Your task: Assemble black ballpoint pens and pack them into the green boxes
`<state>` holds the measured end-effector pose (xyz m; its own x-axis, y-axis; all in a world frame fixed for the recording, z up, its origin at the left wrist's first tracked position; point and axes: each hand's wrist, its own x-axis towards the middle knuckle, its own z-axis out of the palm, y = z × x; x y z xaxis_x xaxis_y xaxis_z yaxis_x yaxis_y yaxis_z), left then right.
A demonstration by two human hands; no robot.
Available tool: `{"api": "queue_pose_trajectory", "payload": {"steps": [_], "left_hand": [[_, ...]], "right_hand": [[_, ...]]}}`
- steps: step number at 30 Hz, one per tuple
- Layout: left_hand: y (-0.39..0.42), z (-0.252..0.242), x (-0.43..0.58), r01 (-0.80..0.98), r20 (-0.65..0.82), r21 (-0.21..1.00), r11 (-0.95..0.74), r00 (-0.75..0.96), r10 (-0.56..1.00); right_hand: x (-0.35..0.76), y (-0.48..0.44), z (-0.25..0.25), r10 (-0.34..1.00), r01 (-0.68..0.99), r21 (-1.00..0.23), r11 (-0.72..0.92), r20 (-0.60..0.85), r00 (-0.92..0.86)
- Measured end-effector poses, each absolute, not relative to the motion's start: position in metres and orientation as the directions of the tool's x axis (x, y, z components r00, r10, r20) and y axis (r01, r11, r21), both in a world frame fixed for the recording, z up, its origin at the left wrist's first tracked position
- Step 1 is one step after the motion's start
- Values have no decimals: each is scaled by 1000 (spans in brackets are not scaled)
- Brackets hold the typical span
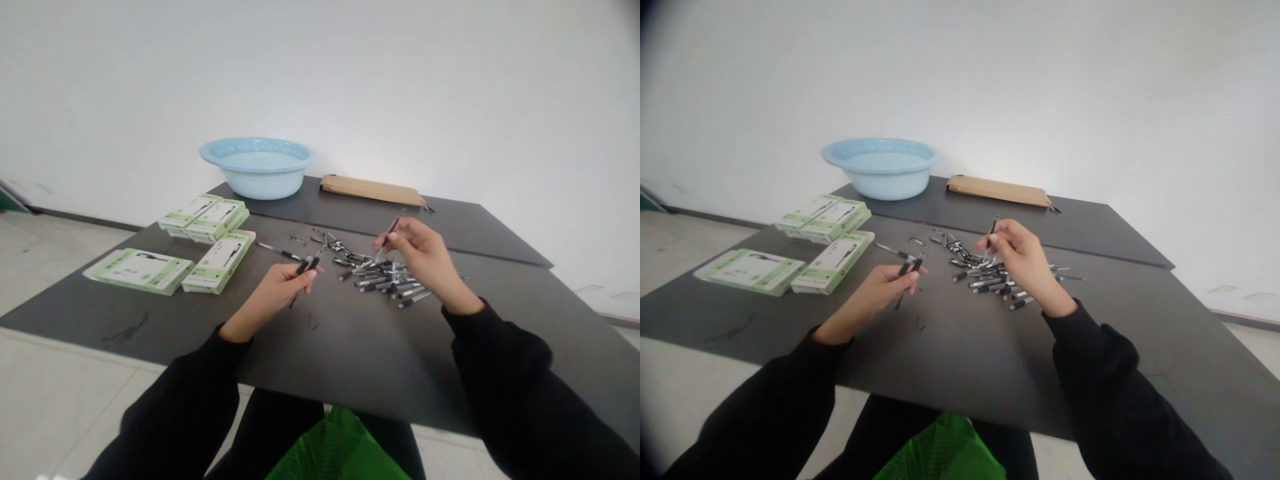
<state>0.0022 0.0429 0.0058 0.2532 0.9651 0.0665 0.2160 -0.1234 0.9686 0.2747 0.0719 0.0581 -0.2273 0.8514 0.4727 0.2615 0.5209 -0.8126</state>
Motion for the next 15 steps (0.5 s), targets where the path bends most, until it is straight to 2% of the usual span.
{"api": "queue_pose_trajectory", "payload": {"steps": [2, 5, 10, 15], "left_hand": [[37, 6, 17, 267, 102, 946, -186, 300, 949], [28, 6, 36, 285, 139, 927, -245, 344, 928], [22, 6, 53, 282, 130, 928, -245, 372, 919], [23, 4, 55, 246, 155, 934, -260, 377, 913]], "right_hand": [[271, 59, 72, 852, 54, -857, 513, 500, -155], [261, 41, 84, 858, -113, -865, 488, 499, -116], [245, 23, 79, 843, -184, -861, 474, 504, -185], [237, 18, 67, 849, -151, -869, 472, 494, -190]]}}
